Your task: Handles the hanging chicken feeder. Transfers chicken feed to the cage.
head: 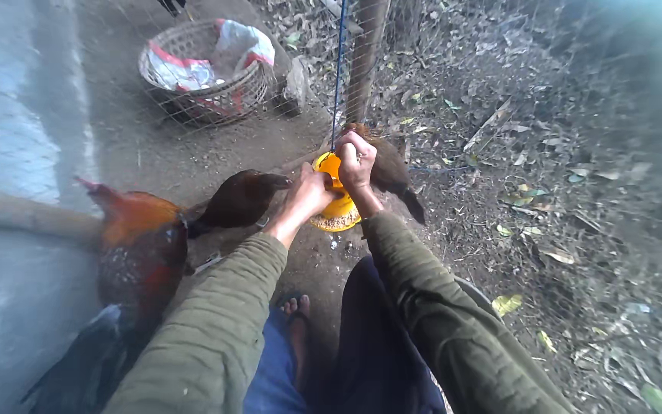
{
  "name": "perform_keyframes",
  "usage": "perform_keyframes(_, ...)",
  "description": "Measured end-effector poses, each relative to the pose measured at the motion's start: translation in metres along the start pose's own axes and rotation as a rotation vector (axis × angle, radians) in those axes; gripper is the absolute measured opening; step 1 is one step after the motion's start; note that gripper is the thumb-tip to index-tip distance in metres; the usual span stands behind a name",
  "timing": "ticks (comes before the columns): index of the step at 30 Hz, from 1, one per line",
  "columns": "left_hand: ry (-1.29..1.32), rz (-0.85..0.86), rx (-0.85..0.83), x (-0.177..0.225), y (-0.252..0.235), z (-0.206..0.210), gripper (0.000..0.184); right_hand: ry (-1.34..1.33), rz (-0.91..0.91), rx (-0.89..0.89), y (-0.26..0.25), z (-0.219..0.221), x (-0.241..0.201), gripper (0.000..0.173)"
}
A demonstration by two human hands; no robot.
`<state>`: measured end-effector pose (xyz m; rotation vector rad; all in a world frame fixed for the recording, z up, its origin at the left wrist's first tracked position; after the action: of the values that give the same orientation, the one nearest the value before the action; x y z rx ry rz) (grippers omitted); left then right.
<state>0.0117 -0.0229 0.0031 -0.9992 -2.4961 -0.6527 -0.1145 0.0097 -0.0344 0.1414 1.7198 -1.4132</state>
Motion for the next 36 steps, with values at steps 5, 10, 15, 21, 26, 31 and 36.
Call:
perform_keyframes(5,-0.011,0.013,0.006,0.003,-0.002,0.001,0.038,-0.417,0.456,0.075,-0.008,-0.036,-0.037,0.036)
perform_keyframes(10,-0.046,0.04,0.029,0.009,-0.008,0.005,0.036,-0.546,0.583,0.04,0.019,-0.159,-0.087,0.037)
perform_keyframes(15,-0.124,0.1,0.071,-0.005,-0.023,0.006,0.043,-0.314,0.737,0.147,0.107,-0.297,-0.115,0.035)
perform_keyframes(21,-0.207,0.231,0.032,-0.003,-0.027,-0.005,0.051,0.643,1.447,-0.363,0.294,-0.386,-0.085,0.04)
perform_keyframes(26,-0.136,0.206,-0.143,0.015,-0.007,-0.019,0.046,0.856,1.563,-0.407,0.352,-0.403,-0.115,0.071)
perform_keyframes(31,-0.328,0.577,-0.288,0.115,0.029,0.007,0.041,1.09,1.896,0.368,0.413,-0.432,-0.169,0.074)
perform_keyframes(36,-0.266,0.694,-0.359,0.174,0.061,0.06,0.034,0.585,2.161,0.856,0.472,-0.427,-0.176,0.064)
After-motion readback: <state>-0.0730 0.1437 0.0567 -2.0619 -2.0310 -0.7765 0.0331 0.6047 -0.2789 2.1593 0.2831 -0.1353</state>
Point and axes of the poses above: each hand's wrist, its own y-axis away from the middle knuckle, its own z-axis out of the palm, x = y × z, the point moved 1 cm from there along -y, towards the middle knuckle, and after that the axes turned 2 degrees about x, right-handed, at the moved point
